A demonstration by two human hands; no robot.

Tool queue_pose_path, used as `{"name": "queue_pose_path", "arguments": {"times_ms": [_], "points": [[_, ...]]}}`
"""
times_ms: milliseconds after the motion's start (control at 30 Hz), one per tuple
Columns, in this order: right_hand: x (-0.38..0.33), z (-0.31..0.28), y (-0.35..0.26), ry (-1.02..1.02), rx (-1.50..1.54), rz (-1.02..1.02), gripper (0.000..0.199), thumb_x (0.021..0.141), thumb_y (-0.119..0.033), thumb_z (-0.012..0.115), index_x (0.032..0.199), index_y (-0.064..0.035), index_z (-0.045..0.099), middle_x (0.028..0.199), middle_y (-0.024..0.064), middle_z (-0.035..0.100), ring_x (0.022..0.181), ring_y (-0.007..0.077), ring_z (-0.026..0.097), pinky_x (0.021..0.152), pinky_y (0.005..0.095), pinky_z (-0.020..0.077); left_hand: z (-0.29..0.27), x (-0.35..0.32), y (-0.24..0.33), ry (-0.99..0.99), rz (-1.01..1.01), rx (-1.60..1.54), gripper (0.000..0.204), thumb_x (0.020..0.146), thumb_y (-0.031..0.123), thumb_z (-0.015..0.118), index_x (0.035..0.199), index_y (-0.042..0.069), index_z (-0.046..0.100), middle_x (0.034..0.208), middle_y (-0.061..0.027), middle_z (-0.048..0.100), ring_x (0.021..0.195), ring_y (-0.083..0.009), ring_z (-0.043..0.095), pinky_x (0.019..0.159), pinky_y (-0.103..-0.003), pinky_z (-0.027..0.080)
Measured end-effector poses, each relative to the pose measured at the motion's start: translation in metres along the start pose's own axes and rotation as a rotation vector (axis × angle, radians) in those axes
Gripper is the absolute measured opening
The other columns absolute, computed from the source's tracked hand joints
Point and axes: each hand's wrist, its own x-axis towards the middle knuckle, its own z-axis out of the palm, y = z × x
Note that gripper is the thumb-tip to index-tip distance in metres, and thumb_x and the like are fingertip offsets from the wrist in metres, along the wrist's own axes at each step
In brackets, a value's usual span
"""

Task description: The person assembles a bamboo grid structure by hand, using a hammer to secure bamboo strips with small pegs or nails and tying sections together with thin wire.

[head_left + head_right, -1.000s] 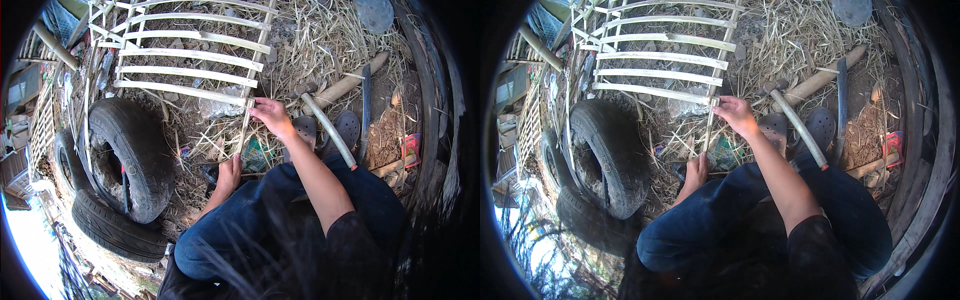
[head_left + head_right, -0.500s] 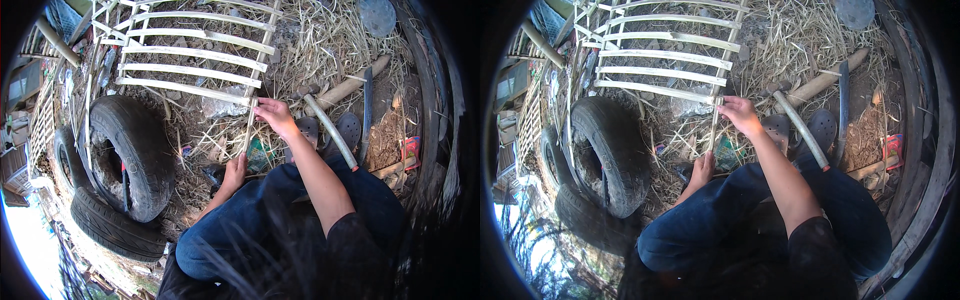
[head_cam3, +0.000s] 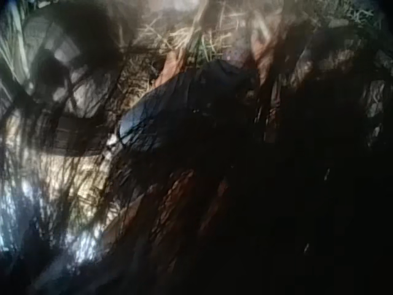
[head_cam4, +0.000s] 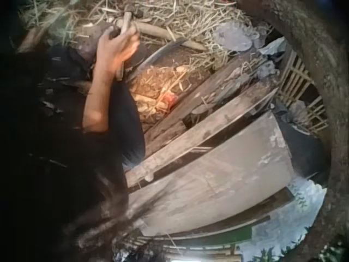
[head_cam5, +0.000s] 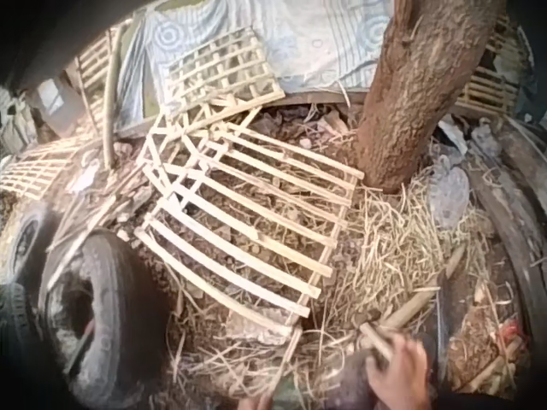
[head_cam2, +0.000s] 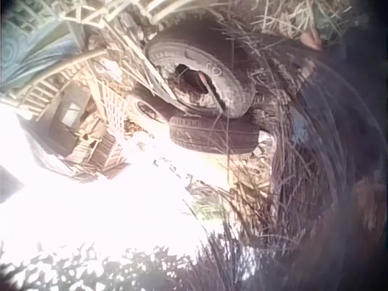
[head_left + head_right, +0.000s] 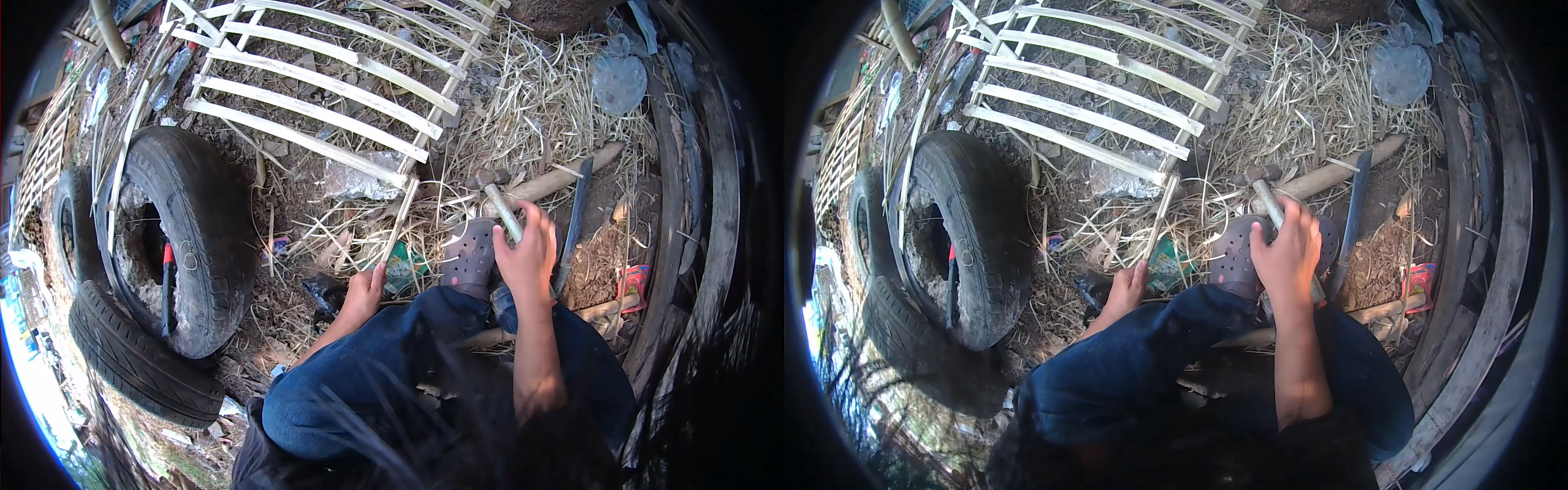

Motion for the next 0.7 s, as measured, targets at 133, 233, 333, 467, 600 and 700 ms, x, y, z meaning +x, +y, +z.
{"name": "queue_pose_path", "arguments": {"times_ms": [133, 233, 333, 467, 600, 700], "points": [[-0.01, 0.014, 0.042, -0.402, -0.241, 0.271, 0.052, 0.077, -0.019, 0.065, 0.122, -0.002, 0.044, 0.101, 0.0247, 0.06, 0.095, 0.0419, 0.057, 0.084, 0.0471, 0.0449, -0.005, -0.005, 0.028, -0.011, -0.036, 0.02, 0.052, 0.096, 0.036, 0.042, 0.071, -0.007, 0.057, 0.06, -0.024, 0.053, 0.058, -0.0377, 0.054, 0.061, -0.041, 0.043], [-0.011, 0.03, 0.052, -0.378, -0.235, 0.342, 0.04, 0.077, -0.021, 0.066, 0.108, -0.0001, 0.053, 0.086, 0.0227, 0.064, 0.082, 0.0401, 0.061, 0.076, 0.0458, 0.0473, -0.007, -0.006, 0.023, 0.008, -0.026, 0.013, 0.051, 0.096, 0.035, 0.042, 0.069, -0.007, 0.056, 0.06, -0.0252, 0.053, 0.059, -0.0406, 0.053, 0.061, -0.043, 0.043], [-0.019, 0.04, 0.095, -0.311, -0.078, 0.367, 0.033, 0.076, -0.022, 0.068, 0.096, 0.0024, 0.058, 0.072, 0.0169, 0.063, 0.071, 0.0321, 0.062, 0.069, 0.0424, 0.048, -0.005, -0.003, 0.015, 0.002, 0.004, 0.003, 0.051, 0.096, 0.034, 0.042, 0.068, -0.006, 0.056, 0.061, -0.0259, 0.053, 0.061, -0.0428, 0.053, 0.062, -0.045, 0.043], [-0.044, 0.042, 0.109, -0.248, 0.308, 0.457, 0.022, 0.081, -0.018, 0.068, 0.076, -0.0041, 0.05, 0.05, 0.0009, 0.045, 0.036, 0.0129, 0.042, 0.035, 0.0304, 0.0354, -0.005, -0.004, 0.017, 0.041, 0.062, -0.031, 0.049, 0.096, 0.031, 0.043, 0.067, -0.006, 0.056, 0.063, -0.0262, 0.054, 0.062, -0.0441, 0.053, 0.061, -0.047, 0.043], [-0.052, 0.019, 0.047, -0.315, 0.881, 0.757, 0.024, 0.087, -0.016, 0.061, 0.076, -0.0114, 0.04, 0.048, -0.0041, 0.032, 0.032, 0.0066, 0.029, 0.03, 0.0247, 0.0243, -0.012, -0.006, 0.021, 0.024, 0.042, -0.034, 0.048, 0.096, 0.03, 0.044, 0.067, -0.006, 0.056, 0.062, -0.0264, 0.054, 0.062, -0.0444, 0.053, 0.06, -0.046, 0.043], [-0.051, 0.011, 0.02, -0.309, 0.975, 0.784, 0.021, 0.087, -0.014, 0.061, 0.077, -0.0078, 0.043, 0.048, -0.0039, 0.034, 0.033, 0.0058, 0.031, 0.031, 0.0242, 0.0257, -0.01, -0.004, 0.019, 0.021, 0.067, -0.018, 0.048, 0.096, 0.03, 0.044, 0.067, -0.006, 0.056, 0.062, -0.0264, 0.054, 0.061, -0.0449, 0.052, 0.059, -0.046, 0.043]]}}
